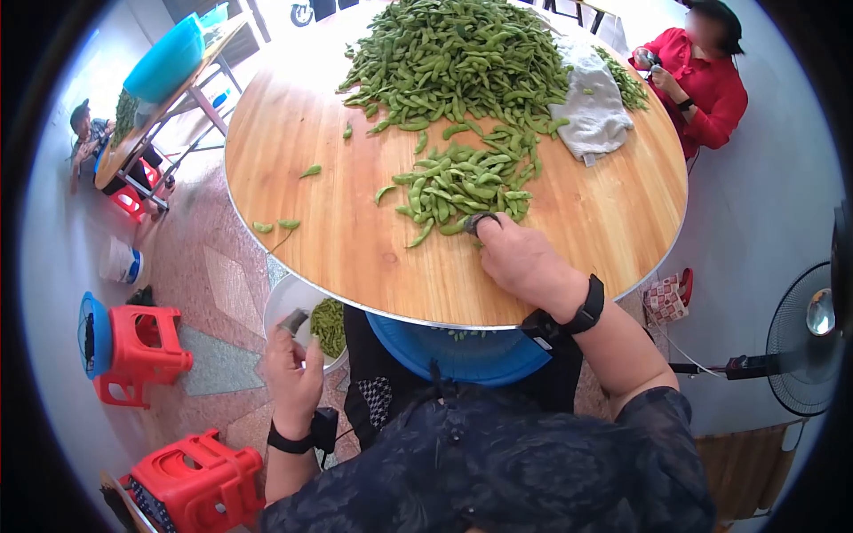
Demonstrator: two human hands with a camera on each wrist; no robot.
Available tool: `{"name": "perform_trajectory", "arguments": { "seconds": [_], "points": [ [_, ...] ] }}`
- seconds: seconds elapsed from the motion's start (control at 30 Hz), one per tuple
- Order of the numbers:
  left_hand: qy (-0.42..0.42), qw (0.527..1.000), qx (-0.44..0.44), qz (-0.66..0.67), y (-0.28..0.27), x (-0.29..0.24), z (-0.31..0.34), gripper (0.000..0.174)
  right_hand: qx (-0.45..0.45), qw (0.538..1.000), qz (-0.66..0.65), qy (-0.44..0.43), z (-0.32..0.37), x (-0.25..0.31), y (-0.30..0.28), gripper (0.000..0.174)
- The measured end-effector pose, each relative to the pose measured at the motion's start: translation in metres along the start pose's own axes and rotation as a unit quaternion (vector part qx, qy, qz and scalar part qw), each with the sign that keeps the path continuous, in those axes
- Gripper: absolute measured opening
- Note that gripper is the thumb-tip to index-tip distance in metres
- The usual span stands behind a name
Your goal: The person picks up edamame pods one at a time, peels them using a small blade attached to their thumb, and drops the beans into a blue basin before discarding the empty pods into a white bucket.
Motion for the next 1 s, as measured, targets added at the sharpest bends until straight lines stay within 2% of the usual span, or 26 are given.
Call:
{"name": "perform_trajectory", "arguments": {
  "seconds": [0.03,0.07,0.1,0.17,0.2,0.23,0.27,0.33,0.37,0.4,0.43,0.47,0.53,0.57,0.6,0.63,0.67,0.7,0.73,0.77,0.8,0.87,0.9,0.97,1.0],
  "points": [
    [-0.059,0.989,0.042,0.129,0.014,-0.004,0.004,0.026,-0.027,0.999,-0.026,-0.004,0.0,0.001,-0.003,0.018],
    [-0.115,0.956,0.083,0.256,0.03,-0.014,0.008,0.022,-0.024,0.999,-0.028,-0.006,0.001,0.004,-0.005,0.018],
    [-0.119,0.949,0.129,0.262,0.041,-0.039,0.008,0.015,0.01,0.997,-0.072,0.025,0.003,0.006,-0.005,0.018],
    [-0.206,0.89,0.284,0.293,0.08,-0.055,0.026,0.017,0.048,0.99,-0.119,0.053,0.009,0.019,-0.012,0.018],
    [-0.211,0.861,0.322,0.333,0.094,-0.077,0.027,0.018,0.065,0.972,-0.209,0.086,0.015,0.029,-0.017,0.018],
    [-0.24,0.838,0.31,0.38,0.108,-0.09,0.03,0.023,0.08,0.944,-0.298,0.119,0.019,0.036,-0.02,0.017],
    [-0.201,0.822,0.327,0.421,0.121,-0.104,0.032,0.025,0.08,0.943,-0.299,0.122,0.02,0.039,-0.027,0.017],
    [-0.128,0.834,0.399,0.359,0.133,-0.12,0.039,0.018,0.157,0.938,-0.297,0.09,0.03,0.055,-0.031,0.018],
    [-0.128,0.831,0.406,0.358,0.138,-0.122,0.038,0.018,0.194,0.933,-0.295,0.076,0.038,0.059,-0.03,0.019],
    [-0.085,0.82,0.455,0.336,0.143,-0.129,0.045,0.014,0.192,0.932,-0.295,0.084,0.042,0.056,-0.032,0.019],
    [-0.042,0.806,0.501,0.313,0.147,-0.135,0.056,0.014,0.212,0.94,-0.261,0.049,0.048,0.059,-0.031,0.019],
    [-0.043,0.803,0.506,0.311,0.15,-0.136,0.06,0.014,0.231,0.946,-0.227,0.013,0.054,0.062,-0.03,0.019],
    [-0.061,0.757,0.529,0.379,0.151,-0.149,0.069,0.021,0.232,0.941,-0.246,0.02,0.059,0.06,-0.033,0.018],
    [-0.063,0.757,0.53,0.377,0.15,-0.148,0.07,0.021,0.234,0.936,-0.263,0.022,0.061,0.061,-0.034,0.017],
    [-0.12,0.735,0.561,0.36,0.153,-0.142,0.078,0.022,0.234,0.935,-0.266,0.022,0.066,0.06,-0.029,0.017],
    [-0.176,0.711,0.589,0.342,0.155,-0.136,0.086,0.024,0.133,0.935,-0.321,0.071,0.062,0.047,-0.036,0.015],
    [-0.176,0.713,0.587,0.341,0.154,-0.136,0.086,0.024,0.029,0.92,-0.371,0.12,0.059,0.033,-0.047,0.015],
    [-0.217,0.715,0.552,0.37,0.152,-0.135,0.081,0.025,0.044,0.909,-0.369,0.191,0.063,0.019,-0.044,0.012],
    [-0.256,0.715,0.515,0.398,0.15,-0.132,0.077,0.026,0.044,0.909,-0.37,0.189,0.065,0.017,-0.044,0.012],
    [-0.274,0.73,0.482,0.399,0.15,-0.127,0.074,0.024,0.072,0.839,-0.45,0.296,0.078,0.005,-0.029,0.01],
    [-0.275,0.732,0.48,0.398,0.152,-0.127,0.076,0.024,0.1,0.749,-0.52,0.398,0.096,0.0,-0.012,0.009],
    [-0.271,0.754,0.428,0.418,0.153,-0.122,0.07,0.024,0.085,0.748,-0.539,0.378,0.099,0.011,-0.006,0.008],
    [-0.271,0.754,0.43,0.416,0.156,-0.122,0.073,0.024,0.086,0.744,-0.551,0.368,0.097,0.019,-0.006,0.009],
    [-0.15,0.833,0.37,0.383,0.149,-0.129,0.061,0.024,0.101,0.736,-0.562,0.363,0.097,0.026,-0.005,0.012],
    [-0.15,0.833,0.372,0.381,0.151,-0.13,0.064,0.024,0.1,0.734,-0.563,0.365,0.098,0.026,-0.002,0.012]
  ]
}}
Point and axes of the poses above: each hand's wrist, its own z-axis away from the middle knuckle, its own y-axis out of the palm, x = y × z, the point moved 10 cm from there along -z, towards the middle knuckle, and after that the axes turned 14 degrees about -x, right-handed, at the moved point
